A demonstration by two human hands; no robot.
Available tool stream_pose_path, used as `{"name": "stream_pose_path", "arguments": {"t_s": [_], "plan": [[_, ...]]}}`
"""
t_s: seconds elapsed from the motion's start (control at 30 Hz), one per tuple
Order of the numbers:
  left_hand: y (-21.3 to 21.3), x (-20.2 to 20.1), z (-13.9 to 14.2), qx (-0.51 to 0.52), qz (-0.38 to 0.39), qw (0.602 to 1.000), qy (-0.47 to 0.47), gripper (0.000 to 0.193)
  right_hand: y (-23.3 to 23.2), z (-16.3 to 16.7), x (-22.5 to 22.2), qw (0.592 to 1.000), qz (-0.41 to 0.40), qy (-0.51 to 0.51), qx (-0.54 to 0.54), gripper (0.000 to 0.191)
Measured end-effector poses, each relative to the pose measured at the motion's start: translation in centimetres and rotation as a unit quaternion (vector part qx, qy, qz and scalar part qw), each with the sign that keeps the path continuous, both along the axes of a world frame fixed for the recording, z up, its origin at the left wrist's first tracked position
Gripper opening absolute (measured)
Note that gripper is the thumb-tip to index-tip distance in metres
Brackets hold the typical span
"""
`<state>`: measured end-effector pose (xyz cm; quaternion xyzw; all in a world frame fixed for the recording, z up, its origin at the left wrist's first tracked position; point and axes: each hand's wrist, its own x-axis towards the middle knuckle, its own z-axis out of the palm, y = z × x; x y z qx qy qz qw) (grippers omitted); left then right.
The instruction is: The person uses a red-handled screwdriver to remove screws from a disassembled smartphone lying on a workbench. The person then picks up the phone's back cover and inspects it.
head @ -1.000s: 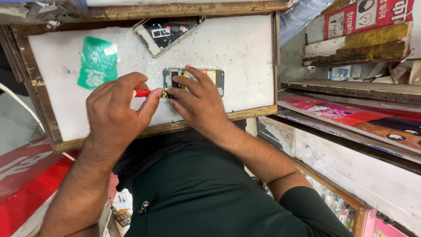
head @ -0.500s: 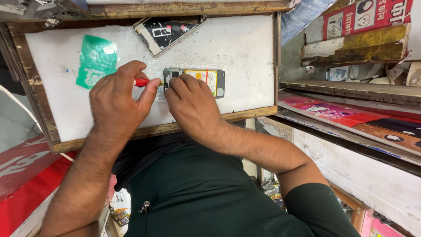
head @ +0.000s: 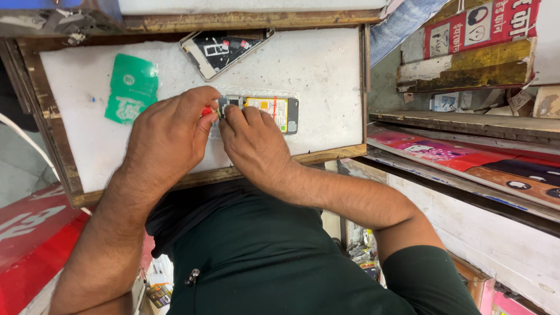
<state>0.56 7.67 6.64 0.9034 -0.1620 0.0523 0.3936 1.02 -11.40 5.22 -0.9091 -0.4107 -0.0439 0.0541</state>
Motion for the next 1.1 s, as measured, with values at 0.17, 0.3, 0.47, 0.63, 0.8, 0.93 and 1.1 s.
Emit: {"name": "stream_pose_path", "arguments": {"t_s": [0.17, 0.3, 0.47, 0.63, 0.8, 0.93, 1.1], "plan": [[0.0, 0.0, 0.1, 0.005, 0.003, 1.000, 0.011, 0.030, 0.3, -0.3, -0.1, 1.000, -0.006, 0.004, -0.026, 0.027], [-0.1, 0.1, 0.4, 0.018, 0.005, 0.999, 0.028, 0.028, 0.3, -0.5, -0.2, 1.000, -0.004, -0.019, -0.022, 0.028], [-0.2, 0.2, 0.6, 0.027, 0.005, 0.999, 0.038, 0.028, 0.3, -1.1, -0.3, 0.999, -0.013, -0.031, 0.007, 0.024], [-0.2, 0.0, 0.5, 0.043, 0.000, 0.999, 0.006, 0.028, 0.5, -1.3, -0.3, 0.998, -0.042, 0.007, 0.036, 0.031], [-0.8, -0.1, 0.4, 0.082, 0.035, 0.994, -0.062, 0.033, 0.6, -1.1, -0.2, 0.992, -0.079, 0.008, 0.103, 0.026], [-0.8, 0.0, 0.5, 0.050, 0.006, 0.998, -0.043, 0.033, -0.2, -0.5, 1.8, 0.982, -0.072, 0.035, 0.174, 0.017], [-0.8, 0.5, 0.6, 0.129, 0.055, 0.988, -0.067, 0.037, 0.1, 0.8, 8.3, 0.973, -0.079, 0.070, 0.203, 0.014]]}}
